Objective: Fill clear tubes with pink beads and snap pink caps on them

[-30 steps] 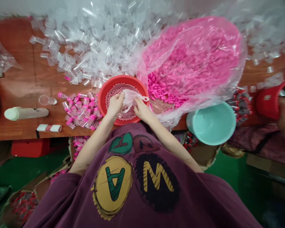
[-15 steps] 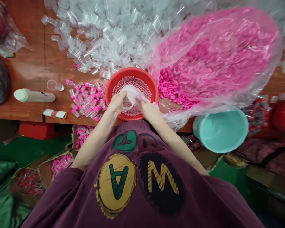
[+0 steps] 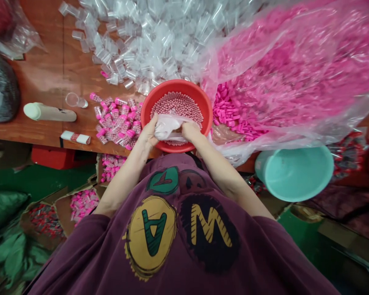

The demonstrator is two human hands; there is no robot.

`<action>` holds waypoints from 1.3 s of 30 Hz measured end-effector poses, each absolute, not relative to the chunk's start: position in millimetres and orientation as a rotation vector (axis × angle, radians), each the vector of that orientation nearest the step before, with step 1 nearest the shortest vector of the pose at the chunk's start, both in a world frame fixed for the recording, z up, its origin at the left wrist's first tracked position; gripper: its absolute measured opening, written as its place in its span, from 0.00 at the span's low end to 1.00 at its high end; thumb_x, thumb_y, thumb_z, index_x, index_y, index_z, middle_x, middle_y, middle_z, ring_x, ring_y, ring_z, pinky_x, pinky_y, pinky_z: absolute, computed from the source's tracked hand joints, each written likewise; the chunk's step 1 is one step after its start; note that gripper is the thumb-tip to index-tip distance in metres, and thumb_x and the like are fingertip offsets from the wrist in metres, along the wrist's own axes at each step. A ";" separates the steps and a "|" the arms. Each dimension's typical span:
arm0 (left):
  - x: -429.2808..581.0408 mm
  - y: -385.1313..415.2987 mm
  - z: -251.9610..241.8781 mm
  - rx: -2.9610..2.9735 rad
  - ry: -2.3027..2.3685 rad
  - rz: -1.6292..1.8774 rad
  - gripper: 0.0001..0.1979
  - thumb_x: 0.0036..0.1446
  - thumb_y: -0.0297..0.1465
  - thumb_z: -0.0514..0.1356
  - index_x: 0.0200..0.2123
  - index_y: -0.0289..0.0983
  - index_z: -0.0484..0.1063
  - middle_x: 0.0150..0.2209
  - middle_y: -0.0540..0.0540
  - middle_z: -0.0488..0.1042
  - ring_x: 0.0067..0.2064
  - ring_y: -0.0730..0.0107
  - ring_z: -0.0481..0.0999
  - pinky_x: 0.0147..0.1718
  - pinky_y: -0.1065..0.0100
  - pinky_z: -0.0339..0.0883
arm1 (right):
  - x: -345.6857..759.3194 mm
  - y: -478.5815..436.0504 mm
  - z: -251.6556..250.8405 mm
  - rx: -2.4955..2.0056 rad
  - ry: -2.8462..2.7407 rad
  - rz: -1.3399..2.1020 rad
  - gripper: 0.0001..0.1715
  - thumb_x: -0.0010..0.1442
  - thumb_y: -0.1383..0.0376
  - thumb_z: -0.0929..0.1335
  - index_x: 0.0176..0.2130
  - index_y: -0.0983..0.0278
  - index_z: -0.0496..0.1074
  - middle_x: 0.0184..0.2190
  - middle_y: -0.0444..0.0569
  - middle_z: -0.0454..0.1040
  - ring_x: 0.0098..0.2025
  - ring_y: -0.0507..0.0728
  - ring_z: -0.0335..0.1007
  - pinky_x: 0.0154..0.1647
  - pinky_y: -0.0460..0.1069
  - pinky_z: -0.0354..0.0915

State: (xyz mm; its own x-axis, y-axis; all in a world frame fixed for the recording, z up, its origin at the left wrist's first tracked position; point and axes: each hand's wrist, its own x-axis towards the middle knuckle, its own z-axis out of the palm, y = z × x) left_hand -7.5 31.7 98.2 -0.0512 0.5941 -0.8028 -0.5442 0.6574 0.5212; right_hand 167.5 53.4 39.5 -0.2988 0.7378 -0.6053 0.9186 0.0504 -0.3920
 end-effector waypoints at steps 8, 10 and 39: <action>-5.6 32.7 79.3 0.045 1.442 1.148 0.23 0.65 0.50 0.70 0.32 0.36 0.74 0.26 0.47 0.77 0.36 0.65 0.83 0.37 0.69 0.76 | 167.2 50.2 40.5 1.675 1.975 -0.957 0.24 0.69 0.66 0.69 0.61 0.71 0.80 0.60 0.66 0.82 0.63 0.70 0.79 0.63 0.56 0.73; -1.7 32.5 77.3 0.122 1.503 1.195 0.24 0.65 0.50 0.71 0.30 0.37 0.72 0.24 0.50 0.73 0.32 0.69 0.78 0.33 0.71 0.71 | 166.8 49.5 36.2 1.671 1.984 -0.954 0.25 0.69 0.66 0.69 0.62 0.71 0.79 0.62 0.67 0.81 0.63 0.70 0.79 0.64 0.57 0.72; 18.6 42.0 133.4 0.286 1.291 1.280 0.29 0.63 0.57 0.70 0.30 0.37 0.71 0.27 0.50 0.72 0.36 0.68 0.81 0.38 0.67 0.78 | 233.7 19.9 66.1 1.792 1.531 -2.764 0.23 0.62 0.50 0.77 0.49 0.63 0.81 0.38 0.46 0.84 0.39 0.54 0.77 0.47 0.50 0.74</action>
State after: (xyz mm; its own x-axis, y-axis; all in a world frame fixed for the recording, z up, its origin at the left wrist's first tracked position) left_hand 18.6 42.0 133.4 -0.2362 0.8084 -0.5392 -0.5321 0.3568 0.7679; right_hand 233.7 19.9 66.1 -0.4239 0.7499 -0.5079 0.0329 -0.5476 -0.8361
